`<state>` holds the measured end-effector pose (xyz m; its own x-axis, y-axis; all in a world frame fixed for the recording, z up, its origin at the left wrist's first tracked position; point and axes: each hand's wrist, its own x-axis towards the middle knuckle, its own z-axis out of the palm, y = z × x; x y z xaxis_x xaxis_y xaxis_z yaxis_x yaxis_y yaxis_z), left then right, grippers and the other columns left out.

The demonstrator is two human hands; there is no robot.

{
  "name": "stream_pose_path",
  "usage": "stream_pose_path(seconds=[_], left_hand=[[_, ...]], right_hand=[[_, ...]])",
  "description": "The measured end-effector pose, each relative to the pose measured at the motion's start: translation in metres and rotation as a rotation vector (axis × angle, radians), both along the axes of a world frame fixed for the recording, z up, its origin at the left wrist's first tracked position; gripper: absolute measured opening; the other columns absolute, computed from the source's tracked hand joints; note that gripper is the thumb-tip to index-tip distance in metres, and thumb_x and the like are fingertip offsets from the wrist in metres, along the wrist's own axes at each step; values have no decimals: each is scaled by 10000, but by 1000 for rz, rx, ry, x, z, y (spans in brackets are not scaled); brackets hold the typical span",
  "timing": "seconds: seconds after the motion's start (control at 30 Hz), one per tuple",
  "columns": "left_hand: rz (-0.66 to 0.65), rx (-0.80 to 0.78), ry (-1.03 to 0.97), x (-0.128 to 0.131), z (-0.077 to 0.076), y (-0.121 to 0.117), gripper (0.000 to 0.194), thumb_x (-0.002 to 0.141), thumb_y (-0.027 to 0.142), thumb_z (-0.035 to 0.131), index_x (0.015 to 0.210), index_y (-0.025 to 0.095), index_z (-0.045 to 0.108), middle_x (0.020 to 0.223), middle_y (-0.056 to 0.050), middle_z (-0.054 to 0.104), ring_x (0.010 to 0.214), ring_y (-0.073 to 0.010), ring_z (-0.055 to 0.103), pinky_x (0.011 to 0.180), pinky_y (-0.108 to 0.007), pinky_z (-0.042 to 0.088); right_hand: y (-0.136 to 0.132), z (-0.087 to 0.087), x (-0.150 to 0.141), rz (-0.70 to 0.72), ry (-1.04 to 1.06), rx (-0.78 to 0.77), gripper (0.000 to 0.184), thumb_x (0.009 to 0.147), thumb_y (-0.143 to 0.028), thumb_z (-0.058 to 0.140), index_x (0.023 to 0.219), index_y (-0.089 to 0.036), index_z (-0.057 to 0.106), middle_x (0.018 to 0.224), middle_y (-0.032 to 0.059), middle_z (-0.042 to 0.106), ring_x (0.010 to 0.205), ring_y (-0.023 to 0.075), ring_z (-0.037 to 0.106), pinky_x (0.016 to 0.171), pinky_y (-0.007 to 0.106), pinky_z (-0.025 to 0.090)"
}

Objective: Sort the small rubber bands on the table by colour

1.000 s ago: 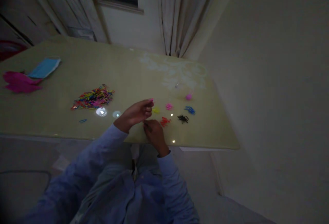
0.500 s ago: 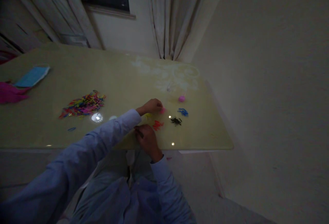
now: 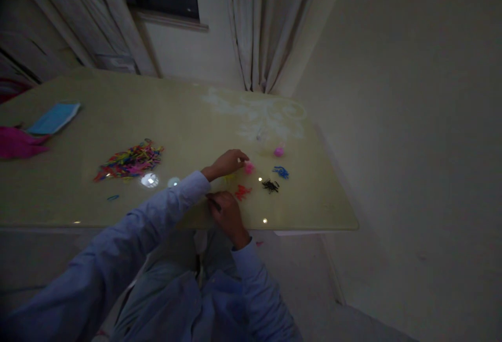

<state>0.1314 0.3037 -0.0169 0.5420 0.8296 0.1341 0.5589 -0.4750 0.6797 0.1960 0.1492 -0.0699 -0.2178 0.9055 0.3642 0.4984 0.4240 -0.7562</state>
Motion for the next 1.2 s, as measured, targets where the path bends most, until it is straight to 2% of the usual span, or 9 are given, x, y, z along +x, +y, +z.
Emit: stream_pose_path(seconds=[0.17, 0.33, 0.5, 0.63, 0.73, 0.87, 1.07, 1.2], left_hand=[[136, -23, -259, -38, 8, -20, 155, 805, 214, 635, 905, 178, 748, 930, -86, 723, 828, -168, 620, 857, -295, 464], [289, -27, -304, -104, 9, -70, 270, 856, 189, 517, 1020, 171, 731, 898, -71, 722, 825, -158, 631, 815, -278, 468], [452, 52, -258, -169, -18, -125, 262, 860, 197, 481, 961, 166, 721, 859, -60, 706, 802, -158, 627, 775, -281, 467], [503, 137, -173, -204, -42, -150, 236, 852, 186, 466, 891, 170, 698, 841, -59, 684, 791, -164, 614, 758, -293, 461], [510, 185, -157, -213, -50, -157, 224, 854, 169, 454, 882, 166, 677, 834, -60, 667, 791, -166, 607, 758, -295, 459], [518, 198, -68, -206, -48, -158, 201, 848, 141, 469, 876, 170, 665, 859, -67, 662, 815, -173, 605, 774, -298, 458], [513, 238, 64, -199, -46, -159, 165, 842, 128, 502, 874, 170, 658, 865, -74, 649, 841, -192, 602, 772, -303, 450], [479, 280, 89, -201, -49, -161, 148, 855, 154, 510, 862, 161, 658, 848, -87, 639, 830, -204, 592, 756, -312, 446]], right_hand=[[0, 1, 1, -2, -10, 2, 215, 910, -217, 563, 1051, -209, 725, 969, 75, 732, 931, 203, 649, 861, 354, 503], [1, 3, 3, 11, -33, -9, 213, 915, -244, 557, 1048, -204, 719, 977, 80, 730, 924, 207, 646, 857, 363, 499], [5, 5, 5, -3, -42, -39, 209, 912, -290, 571, 1024, -203, 724, 979, 81, 731, 926, 207, 650, 857, 372, 502], [9, 6, 7, -14, -55, -84, 223, 894, -324, 586, 1027, -215, 727, 987, 82, 730, 911, 207, 661, 835, 372, 518], [14, 11, 3, -44, -74, -129, 240, 876, -342, 595, 1026, -211, 729, 991, 84, 733, 884, 211, 668, 807, 375, 526], [29, 26, -22, -10, -67, -131, 273, 874, -352, 580, 1038, -192, 726, 975, 91, 733, 816, 195, 664, 734, 336, 525], [77, 48, -106, 215, -116, -24, 267, 853, -330, 611, 1021, -167, 738, 848, 62, 705, 687, 141, 587, 666, 262, 469], [114, 55, -163, 326, -298, -47, 269, 845, -293, 619, 1036, -152, 746, 764, 30, 686, 666, 130, 556, 653, 236, 415]])
